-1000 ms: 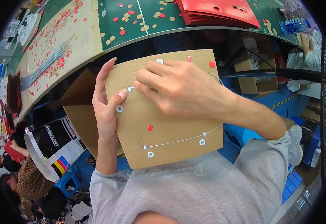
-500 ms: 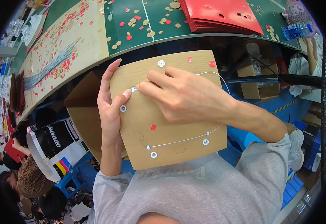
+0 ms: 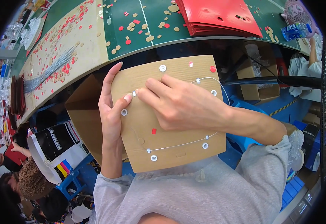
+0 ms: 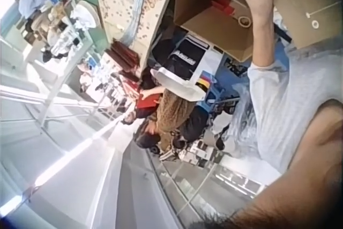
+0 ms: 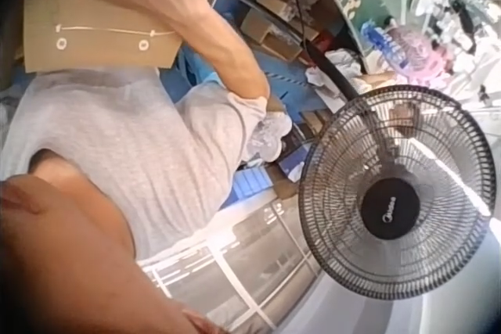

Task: Assembling a lighting component by threading wires through a cardboard template and preparing the base unit.

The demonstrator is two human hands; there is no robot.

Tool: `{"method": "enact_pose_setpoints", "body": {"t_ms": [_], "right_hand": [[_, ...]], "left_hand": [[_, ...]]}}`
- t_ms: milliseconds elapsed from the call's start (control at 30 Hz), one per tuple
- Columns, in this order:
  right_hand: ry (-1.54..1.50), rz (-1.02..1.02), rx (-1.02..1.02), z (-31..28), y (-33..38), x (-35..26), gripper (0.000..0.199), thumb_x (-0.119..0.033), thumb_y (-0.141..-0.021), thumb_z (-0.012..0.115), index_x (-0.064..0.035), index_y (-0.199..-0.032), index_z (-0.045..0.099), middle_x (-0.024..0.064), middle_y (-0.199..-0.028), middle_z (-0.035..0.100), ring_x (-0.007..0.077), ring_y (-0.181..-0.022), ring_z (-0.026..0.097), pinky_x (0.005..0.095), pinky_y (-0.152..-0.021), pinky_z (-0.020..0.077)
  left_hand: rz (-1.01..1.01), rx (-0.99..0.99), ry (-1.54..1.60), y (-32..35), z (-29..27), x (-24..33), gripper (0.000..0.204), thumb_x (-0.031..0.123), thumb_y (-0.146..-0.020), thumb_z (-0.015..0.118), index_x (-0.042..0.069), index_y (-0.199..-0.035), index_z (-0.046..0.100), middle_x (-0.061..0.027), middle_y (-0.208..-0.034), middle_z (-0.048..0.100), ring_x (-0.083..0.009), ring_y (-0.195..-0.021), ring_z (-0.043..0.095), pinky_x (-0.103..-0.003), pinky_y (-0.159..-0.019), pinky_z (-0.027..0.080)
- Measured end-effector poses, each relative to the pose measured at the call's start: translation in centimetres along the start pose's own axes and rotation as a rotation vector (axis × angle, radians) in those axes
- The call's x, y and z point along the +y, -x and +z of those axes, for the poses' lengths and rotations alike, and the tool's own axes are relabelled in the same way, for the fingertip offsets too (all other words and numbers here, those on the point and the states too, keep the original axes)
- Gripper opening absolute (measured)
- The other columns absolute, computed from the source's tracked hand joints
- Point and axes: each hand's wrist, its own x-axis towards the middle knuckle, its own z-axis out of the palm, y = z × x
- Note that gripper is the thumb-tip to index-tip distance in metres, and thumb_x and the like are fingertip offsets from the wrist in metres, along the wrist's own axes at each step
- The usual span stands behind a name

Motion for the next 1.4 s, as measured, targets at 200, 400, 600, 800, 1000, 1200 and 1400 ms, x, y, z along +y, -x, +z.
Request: {"method": "enact_pose_setpoints", "body": {"t_ms": [200,400,600,800,1000,1200,1400], "right_hand": [[-0.048,-0.002,0.101,0.9,0.6,0.1,0.061,-0.009,-0.061,0.065,0.0133,-0.118,0.066,0.0095,-0.085,0.056,0.0216,-0.077,0.061,0.0312,-0.068,0.0544],[-0.069,-0.063,0.088,0.8,-0.4,1.0,0.054,-0.009,-0.062,0.065,0.0131,-0.111,0.067,0.0102,-0.088,0.058,0.0223,-0.081,0.064,0.0325,-0.070,0.0570],[-0.001,-0.072,0.153,-0.1,0.6,0.7,0.046,-0.007,-0.066,0.066,0.0116,-0.108,0.068,0.0110,-0.087,0.058,0.0231,-0.081,0.065,0.0326,-0.069,0.0571],[-0.022,-0.073,0.137,0.2,-0.6,0.7,0.042,-0.007,-0.066,0.067,0.0109,-0.104,0.069,0.0107,-0.082,0.058,0.0231,-0.077,0.064,0.0316,-0.066,0.0557],[0.084,-0.139,0.152,0.3,-1.1,1.2,0.041,-0.009,-0.067,0.069,0.0109,-0.102,0.069,0.0098,-0.081,0.058,0.0206,-0.075,0.062,0.0303,-0.065,0.0554],[0.034,-0.075,0.110,0.7,-0.4,1.2,0.039,-0.008,-0.071,0.069,0.0100,-0.105,0.069,0.0105,-0.094,0.063,0.0220,-0.089,0.063,0.0297,-0.072,0.0558],[-0.065,0.165,0.117,-2.1,2.0,-1.0,0.045,-0.007,-0.077,0.074,0.0020,-0.121,0.067,0.0147,-0.115,0.063,0.0287,-0.106,0.064,0.0355,-0.089,0.0559]], "left_hand": [[0.001,-0.024,0.018,0.2,0.0,-0.1,0.074,-0.004,-0.082,0.056,0.004,-0.154,0.039,-0.0157,-0.141,0.055,-0.0215,-0.127,0.057,-0.035,-0.108,0.044],[0.001,-0.038,0.063,-0.1,0.0,-0.3,0.077,-0.003,-0.082,0.056,0.004,-0.156,0.036,-0.0142,-0.138,0.056,-0.0207,-0.126,0.057,-0.033,-0.106,0.045],[0.095,-0.032,-0.050,0.7,-0.6,0.2,0.080,-0.002,-0.080,0.058,0.002,-0.156,0.035,-0.0101,-0.152,0.044,-0.0194,-0.134,0.049,-0.032,-0.111,0.040],[0.004,-0.025,0.061,0.6,-0.9,-1.2,0.078,-0.002,-0.083,0.059,0.006,-0.157,0.035,-0.0102,-0.148,0.047,-0.0184,-0.134,0.049,-0.033,-0.113,0.037],[0.027,-0.029,0.039,0.2,-0.1,-0.8,0.075,0.001,-0.084,0.059,0.008,-0.156,0.036,-0.0107,-0.140,0.052,-0.0181,-0.131,0.050,-0.032,-0.112,0.038],[0.143,-0.164,-0.353,-0.6,-1.7,-0.6,0.046,0.007,-0.096,0.061,0.006,-0.142,0.059,-0.0183,-0.154,0.046,-0.0273,-0.146,0.040,-0.037,-0.117,0.033],[0.455,0.112,-0.869,2.1,-0.9,0.8,0.033,0.003,-0.088,0.072,0.014,-0.119,0.077,-0.0247,-0.151,0.050,-0.0356,-0.147,0.040,-0.044,-0.115,0.038]]}}
